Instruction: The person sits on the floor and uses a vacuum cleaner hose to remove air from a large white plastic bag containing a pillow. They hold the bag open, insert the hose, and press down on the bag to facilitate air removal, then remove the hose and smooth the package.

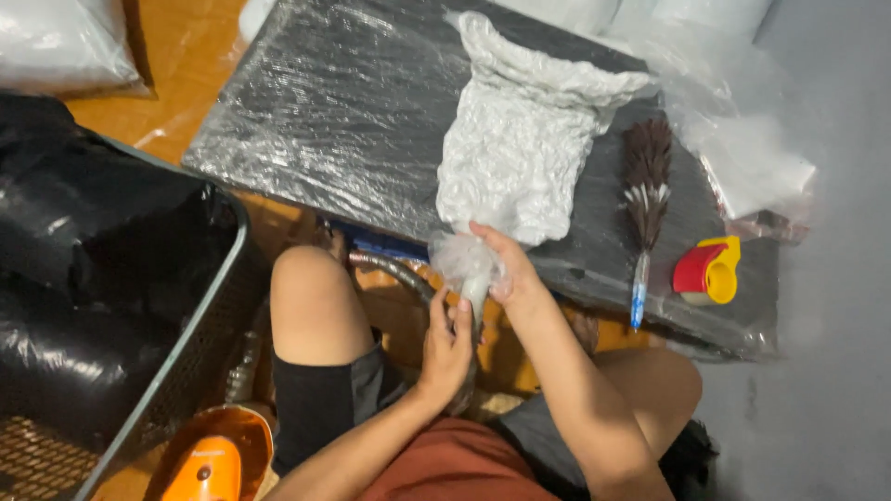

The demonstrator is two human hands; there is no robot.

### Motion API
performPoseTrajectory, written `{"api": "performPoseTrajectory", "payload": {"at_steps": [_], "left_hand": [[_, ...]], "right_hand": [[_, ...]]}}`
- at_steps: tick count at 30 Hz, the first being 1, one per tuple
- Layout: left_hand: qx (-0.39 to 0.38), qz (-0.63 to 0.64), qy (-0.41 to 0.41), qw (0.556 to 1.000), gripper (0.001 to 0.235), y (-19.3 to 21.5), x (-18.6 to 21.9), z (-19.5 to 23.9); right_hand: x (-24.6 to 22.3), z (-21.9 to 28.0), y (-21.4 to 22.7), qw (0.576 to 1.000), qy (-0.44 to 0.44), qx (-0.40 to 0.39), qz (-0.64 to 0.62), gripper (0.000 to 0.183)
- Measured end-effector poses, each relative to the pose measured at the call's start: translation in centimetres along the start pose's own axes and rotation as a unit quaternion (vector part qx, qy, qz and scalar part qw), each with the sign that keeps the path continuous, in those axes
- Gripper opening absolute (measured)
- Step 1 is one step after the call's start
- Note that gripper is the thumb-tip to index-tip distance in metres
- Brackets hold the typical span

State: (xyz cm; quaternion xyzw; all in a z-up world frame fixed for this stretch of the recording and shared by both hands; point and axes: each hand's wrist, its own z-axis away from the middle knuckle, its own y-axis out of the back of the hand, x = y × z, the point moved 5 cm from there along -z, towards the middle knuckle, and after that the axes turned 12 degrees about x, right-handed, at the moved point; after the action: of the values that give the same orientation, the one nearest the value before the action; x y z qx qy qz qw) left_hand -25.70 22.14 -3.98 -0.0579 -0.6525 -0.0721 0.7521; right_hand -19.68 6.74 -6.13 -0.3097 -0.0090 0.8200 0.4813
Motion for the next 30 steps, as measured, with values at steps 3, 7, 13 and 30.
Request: {"api": "performPoseTrajectory", "payload": {"at_steps": [3,7,13,30], "left_hand": [[-0.007,0.006,0.012,1.000,0.058,1.0,0.0,0.0],[-0.022,-0.007,0.036,0.999,0.063,1.4,3.1,1.6],[-0.014,-0.014,-0.011,1.000,0.061,1.8,3.1,2.1],[-0.012,-0.062,-0.009,0.998,0.069,2.9,3.3,3.4]], "right_hand": [[-0.5,2.5,-1.2,1.000,-0.012,-0.012,-0.013,0.051],[-0.9,3.2,-1.7,1.000,-0.007,-0.007,-0.009,0.054],[-1.8,2.5,-1.8,1.000,0.005,-0.015,0.003,0.054],[-2.3,-0.3,-0.9,1.000,0.009,-0.004,0.000,0.055]]}}
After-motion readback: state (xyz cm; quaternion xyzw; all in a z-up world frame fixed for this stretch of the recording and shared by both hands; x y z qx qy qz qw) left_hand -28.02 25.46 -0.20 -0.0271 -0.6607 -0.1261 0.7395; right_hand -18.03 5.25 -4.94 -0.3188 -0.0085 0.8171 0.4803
